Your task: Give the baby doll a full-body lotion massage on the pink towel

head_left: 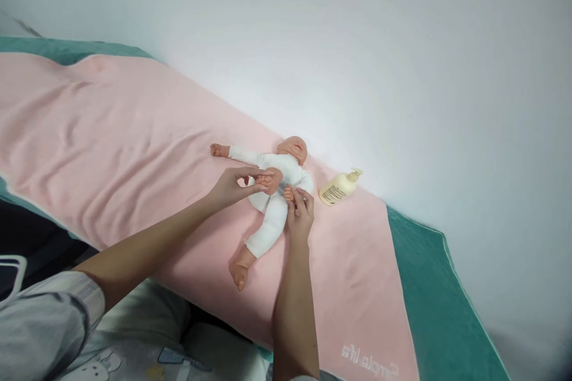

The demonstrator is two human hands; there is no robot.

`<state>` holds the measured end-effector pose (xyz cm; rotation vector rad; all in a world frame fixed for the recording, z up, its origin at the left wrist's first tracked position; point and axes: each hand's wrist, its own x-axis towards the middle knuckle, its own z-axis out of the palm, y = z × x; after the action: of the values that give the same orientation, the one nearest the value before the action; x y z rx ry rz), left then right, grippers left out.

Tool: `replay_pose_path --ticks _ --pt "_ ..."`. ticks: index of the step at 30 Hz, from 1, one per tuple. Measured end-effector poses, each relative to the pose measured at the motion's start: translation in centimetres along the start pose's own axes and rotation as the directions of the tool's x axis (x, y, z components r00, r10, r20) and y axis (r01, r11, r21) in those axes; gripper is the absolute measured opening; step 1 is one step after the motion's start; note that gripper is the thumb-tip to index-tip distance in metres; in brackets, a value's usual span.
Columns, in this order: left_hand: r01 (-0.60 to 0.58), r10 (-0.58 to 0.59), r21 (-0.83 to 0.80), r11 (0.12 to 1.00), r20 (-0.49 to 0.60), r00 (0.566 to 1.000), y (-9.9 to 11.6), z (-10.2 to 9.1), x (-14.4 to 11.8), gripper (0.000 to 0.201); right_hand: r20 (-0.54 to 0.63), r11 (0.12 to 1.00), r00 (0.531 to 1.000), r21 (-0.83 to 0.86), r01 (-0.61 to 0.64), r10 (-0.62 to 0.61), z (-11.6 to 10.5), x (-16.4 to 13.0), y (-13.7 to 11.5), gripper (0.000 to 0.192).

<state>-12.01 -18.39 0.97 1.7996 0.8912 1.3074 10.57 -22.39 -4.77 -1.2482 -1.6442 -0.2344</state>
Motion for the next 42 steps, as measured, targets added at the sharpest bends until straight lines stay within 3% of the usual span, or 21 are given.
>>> replay_pose_path --ticks 7,12,15,19,22,24,31,35,42 --pt "0.021 -0.019 -0.078 0.997 0.023 1.0 -0.8 0.5 0.3 0.036 -0.012 0.999 0.999 0.037 -0.03 0.03 0.0 -0.1 0.0 0.032" --pt "0.052 -0.052 -0.161 0.986 0.002 0.999 -1.5 -0.1 -0.5 0.04 -0.142 0.96 0.956 0.149 -0.237 0.258 -0.5 0.1 -0.2 0.032" --pt "0.065 -0.063 -0.191 0.979 0.014 0.998 -1.3 -0.5 -1.2 0.041 -0.271 0.892 0.86 0.272 -0.362 0.432 -1.1 0.5 -0.4 0.039" --pt "0.04 -0.035 -0.165 0.986 0.032 0.999 -1.0 -1.3 -2.4 0.038 -0.395 0.754 0.645 0.412 -0.512 0.654 -2.1 0.7 0.6 0.048" --pt "-0.005 0.015 -0.122 0.993 0.077 0.997 -0.8 -2.3 -3.7 0.037 -0.408 0.634 0.485 0.48 -0.606 0.773 -2.7 0.2 2.5 0.056" --pt "-0.022 0.034 -0.1 0.995 0.118 0.992 -0.7 -3.0 -4.9 0.036 -0.384 0.578 0.433 0.503 -0.643 0.816 -3.0 -0.4 3.9 0.058" --pt "-0.105 0.13 -0.106 0.989 0.263 0.956 -1.5 -5.4 -10.2 0.022 -0.331 0.492 0.365 0.554 -0.672 0.871 -3.4 -1.6 5.8 0.046" --pt "-0.159 0.175 -0.072 0.985 0.348 0.921 -2.5 -5.9 -13.1 0.029 -0.304 0.465 0.352 0.592 -0.659 0.885 -3.3 -1.3 5.7 0.039" --pt "-0.196 0.204 -0.06 0.979 0.357 0.912 -3.4 -5.7 -14.3 0.034 -0.266 0.441 0.356 0.636 -0.633 0.896 -3.2 -0.7 5.1 0.034"
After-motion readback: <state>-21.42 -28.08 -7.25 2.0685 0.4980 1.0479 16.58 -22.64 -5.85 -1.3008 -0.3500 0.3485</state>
